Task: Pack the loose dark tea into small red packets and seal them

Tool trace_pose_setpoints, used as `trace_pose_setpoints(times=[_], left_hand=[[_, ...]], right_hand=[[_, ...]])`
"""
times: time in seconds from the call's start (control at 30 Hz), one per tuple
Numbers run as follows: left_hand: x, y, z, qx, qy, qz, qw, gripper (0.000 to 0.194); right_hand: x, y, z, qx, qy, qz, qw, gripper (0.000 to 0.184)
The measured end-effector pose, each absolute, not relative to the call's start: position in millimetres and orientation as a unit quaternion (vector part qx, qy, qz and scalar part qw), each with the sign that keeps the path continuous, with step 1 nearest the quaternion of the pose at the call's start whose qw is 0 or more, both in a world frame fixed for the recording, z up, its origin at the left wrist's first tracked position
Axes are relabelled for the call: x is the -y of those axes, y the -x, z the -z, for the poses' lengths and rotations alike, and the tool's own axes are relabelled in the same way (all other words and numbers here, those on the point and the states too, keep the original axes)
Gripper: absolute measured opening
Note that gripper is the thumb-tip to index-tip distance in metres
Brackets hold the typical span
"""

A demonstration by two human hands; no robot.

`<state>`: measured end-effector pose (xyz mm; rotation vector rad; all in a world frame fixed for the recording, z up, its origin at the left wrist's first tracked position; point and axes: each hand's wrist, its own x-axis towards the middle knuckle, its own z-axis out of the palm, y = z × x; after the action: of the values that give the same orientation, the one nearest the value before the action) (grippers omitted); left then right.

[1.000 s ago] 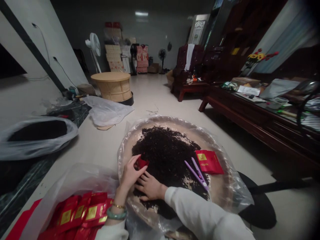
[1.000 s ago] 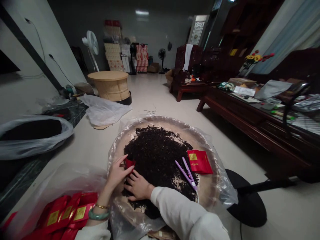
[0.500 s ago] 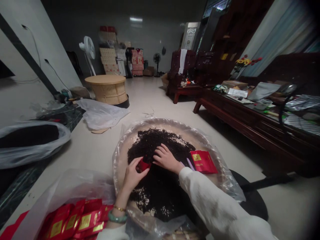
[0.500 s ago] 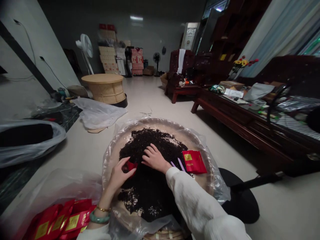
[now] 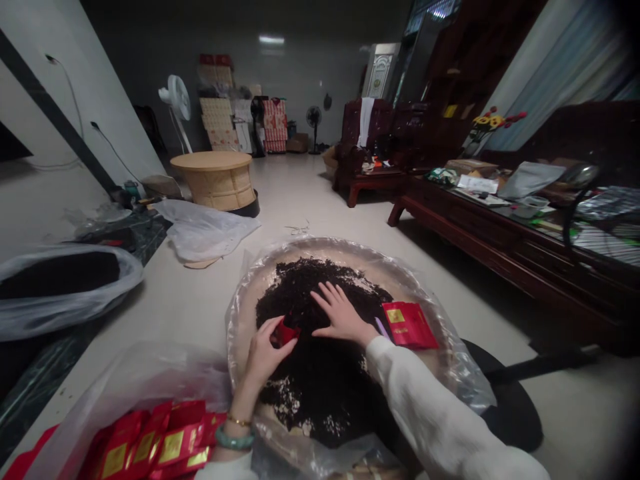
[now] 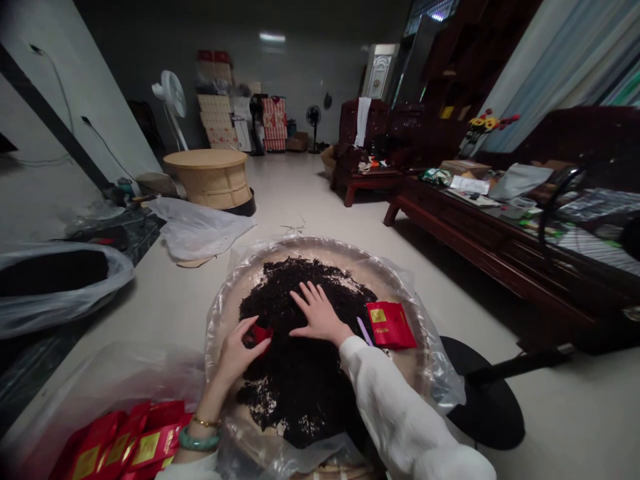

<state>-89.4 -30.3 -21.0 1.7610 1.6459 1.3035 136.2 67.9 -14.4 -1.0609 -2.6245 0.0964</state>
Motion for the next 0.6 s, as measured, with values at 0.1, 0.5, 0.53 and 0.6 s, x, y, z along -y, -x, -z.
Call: trace_pose_setpoints(times=[0.1, 0.5, 0.53, 0.6], left_hand=[[31, 89, 20, -0.589, -0.636, -0.464, 0.185, 0.039], [31, 85, 18, -0.579, -0.644, -0.459, 0.199, 0.040], [31, 84, 17, -0.577, -0.644, -0.460, 0.201, 0.039], [30, 82, 16, -0.574, -0.644, -0.463, 0.203, 0.039]], right_hand=[[-63, -109, 10, 0.931, 0.341, 0.008, 0.130, 0.091], [-69, -78, 8, 0.954, 0.288, 0.044, 0.068, 0.016], [-69, -81, 7, 0.953, 0.292, 0.043, 0.073, 0.017], [-70, -88, 4, 0.940, 0.319, 0.013, 0.120, 0.020]])
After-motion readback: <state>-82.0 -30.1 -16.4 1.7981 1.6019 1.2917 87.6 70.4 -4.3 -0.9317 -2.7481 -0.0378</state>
